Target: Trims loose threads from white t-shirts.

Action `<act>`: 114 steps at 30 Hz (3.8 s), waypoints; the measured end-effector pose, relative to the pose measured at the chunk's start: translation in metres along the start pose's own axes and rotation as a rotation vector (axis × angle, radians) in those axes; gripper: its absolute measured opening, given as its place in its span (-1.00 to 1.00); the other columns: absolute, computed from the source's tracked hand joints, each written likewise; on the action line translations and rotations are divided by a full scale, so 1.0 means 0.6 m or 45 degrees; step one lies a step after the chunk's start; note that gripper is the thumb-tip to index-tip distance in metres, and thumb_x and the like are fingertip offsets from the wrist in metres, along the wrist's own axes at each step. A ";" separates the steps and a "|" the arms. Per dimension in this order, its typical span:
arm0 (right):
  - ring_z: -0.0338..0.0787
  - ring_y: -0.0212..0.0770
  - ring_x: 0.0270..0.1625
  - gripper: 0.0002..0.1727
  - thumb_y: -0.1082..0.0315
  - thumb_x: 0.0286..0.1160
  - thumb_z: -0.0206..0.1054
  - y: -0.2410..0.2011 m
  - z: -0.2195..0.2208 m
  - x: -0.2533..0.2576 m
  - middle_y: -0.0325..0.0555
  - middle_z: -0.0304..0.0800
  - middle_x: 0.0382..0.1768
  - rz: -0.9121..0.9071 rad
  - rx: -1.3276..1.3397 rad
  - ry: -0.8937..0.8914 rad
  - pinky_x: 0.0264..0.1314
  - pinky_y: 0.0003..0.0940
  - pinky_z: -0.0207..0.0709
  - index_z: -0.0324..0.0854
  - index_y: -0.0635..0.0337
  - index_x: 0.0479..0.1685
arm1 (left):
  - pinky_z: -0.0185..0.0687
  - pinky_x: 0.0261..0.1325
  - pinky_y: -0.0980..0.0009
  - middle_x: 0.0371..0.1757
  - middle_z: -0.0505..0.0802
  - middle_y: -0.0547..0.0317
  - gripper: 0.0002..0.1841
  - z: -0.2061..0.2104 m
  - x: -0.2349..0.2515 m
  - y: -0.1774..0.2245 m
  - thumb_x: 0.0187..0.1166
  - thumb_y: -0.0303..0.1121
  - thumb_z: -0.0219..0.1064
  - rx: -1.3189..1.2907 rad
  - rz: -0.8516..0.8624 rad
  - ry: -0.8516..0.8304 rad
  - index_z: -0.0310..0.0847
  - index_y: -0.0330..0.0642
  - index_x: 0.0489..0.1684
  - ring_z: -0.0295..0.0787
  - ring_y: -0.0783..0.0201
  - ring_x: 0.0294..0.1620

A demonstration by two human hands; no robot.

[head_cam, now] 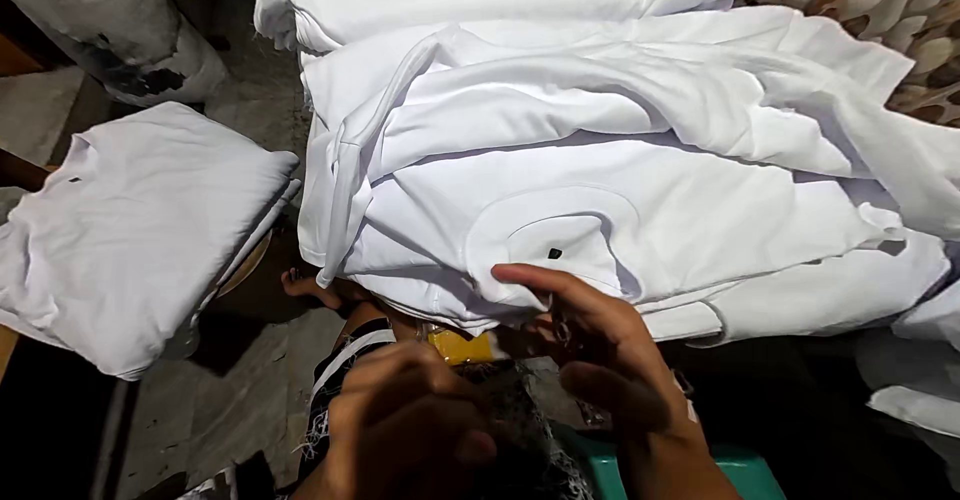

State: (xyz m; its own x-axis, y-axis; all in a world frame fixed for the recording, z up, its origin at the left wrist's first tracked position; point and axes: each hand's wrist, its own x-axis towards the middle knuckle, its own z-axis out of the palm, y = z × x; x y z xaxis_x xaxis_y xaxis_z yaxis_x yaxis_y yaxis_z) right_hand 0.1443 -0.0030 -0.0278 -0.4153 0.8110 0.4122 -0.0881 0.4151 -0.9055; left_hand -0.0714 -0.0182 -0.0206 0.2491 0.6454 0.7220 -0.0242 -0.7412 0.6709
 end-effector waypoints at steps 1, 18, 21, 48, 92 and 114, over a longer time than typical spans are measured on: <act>0.49 -0.98 -0.21 -0.35 -0.05 0.64 0.28 -0.001 0.002 0.004 -0.61 0.76 0.10 0.019 0.023 0.047 -0.18 -0.97 0.40 0.45 0.18 0.58 | 0.59 -0.14 0.72 -0.37 0.74 0.28 -0.52 -0.002 0.003 -0.007 0.87 -0.02 -0.06 0.128 -0.047 -0.005 0.54 -0.14 -0.37 0.71 0.58 -0.25; 0.66 -0.40 -0.08 -0.50 0.29 0.52 0.38 0.070 -0.024 0.058 0.11 0.66 0.21 -0.051 -1.014 0.628 -0.11 -0.58 0.53 0.60 0.38 0.40 | 0.79 0.03 0.50 -0.26 0.92 0.37 -0.90 0.037 0.017 -0.092 0.72 -0.29 0.20 -0.931 -0.813 0.583 0.60 0.09 0.02 0.88 0.50 -0.19; 0.45 -0.64 -0.32 -0.63 0.24 0.58 0.36 0.053 -0.002 0.042 -0.12 0.54 -0.19 -0.224 -0.965 0.651 -0.28 -0.86 0.31 0.60 0.36 0.17 | 0.81 0.03 0.52 -0.03 0.92 0.48 -0.52 0.022 0.010 -0.085 0.44 -0.34 0.50 -0.790 -0.612 0.354 0.33 0.14 0.24 0.90 0.52 -0.09; 0.62 -0.38 -0.50 -0.63 0.14 0.73 0.19 0.043 0.008 0.031 -0.06 0.75 -0.50 -0.278 -1.231 0.224 -0.39 -0.60 0.40 0.68 0.30 -0.20 | 0.85 0.11 0.47 0.14 0.81 0.62 -0.59 0.030 0.002 -0.098 0.46 -0.29 0.54 -0.580 -0.359 0.365 0.49 0.29 0.19 0.86 0.55 0.06; 0.72 -0.51 0.21 -0.28 0.30 0.68 0.21 0.000 0.061 0.005 0.17 0.71 0.31 0.056 0.100 0.021 0.27 -0.60 0.57 0.06 0.70 0.61 | 0.55 0.15 0.78 0.01 0.73 0.74 -0.96 0.009 0.003 -0.080 0.55 -0.13 0.46 -0.045 -0.298 0.287 0.84 0.29 -0.21 0.62 0.71 0.14; 0.57 -0.83 -0.36 -0.77 0.07 0.70 0.26 -0.036 -0.057 -0.139 -0.80 0.73 -0.13 -0.084 -0.540 1.346 -0.43 -0.89 0.39 0.50 -0.32 0.23 | 0.69 0.03 0.51 -0.04 0.79 0.09 -0.64 0.212 0.145 -0.084 0.47 -0.48 0.34 -0.383 -0.228 -0.665 0.47 -0.38 0.21 0.74 0.48 -0.06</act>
State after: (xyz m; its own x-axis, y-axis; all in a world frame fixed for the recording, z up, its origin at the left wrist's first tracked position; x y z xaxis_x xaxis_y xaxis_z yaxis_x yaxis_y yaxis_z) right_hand 0.2121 -0.0655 -0.0393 0.5669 0.6401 0.5186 0.3152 0.4130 -0.8544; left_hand 0.0746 0.0520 -0.0134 0.7129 0.5231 0.4671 -0.1905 -0.4966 0.8468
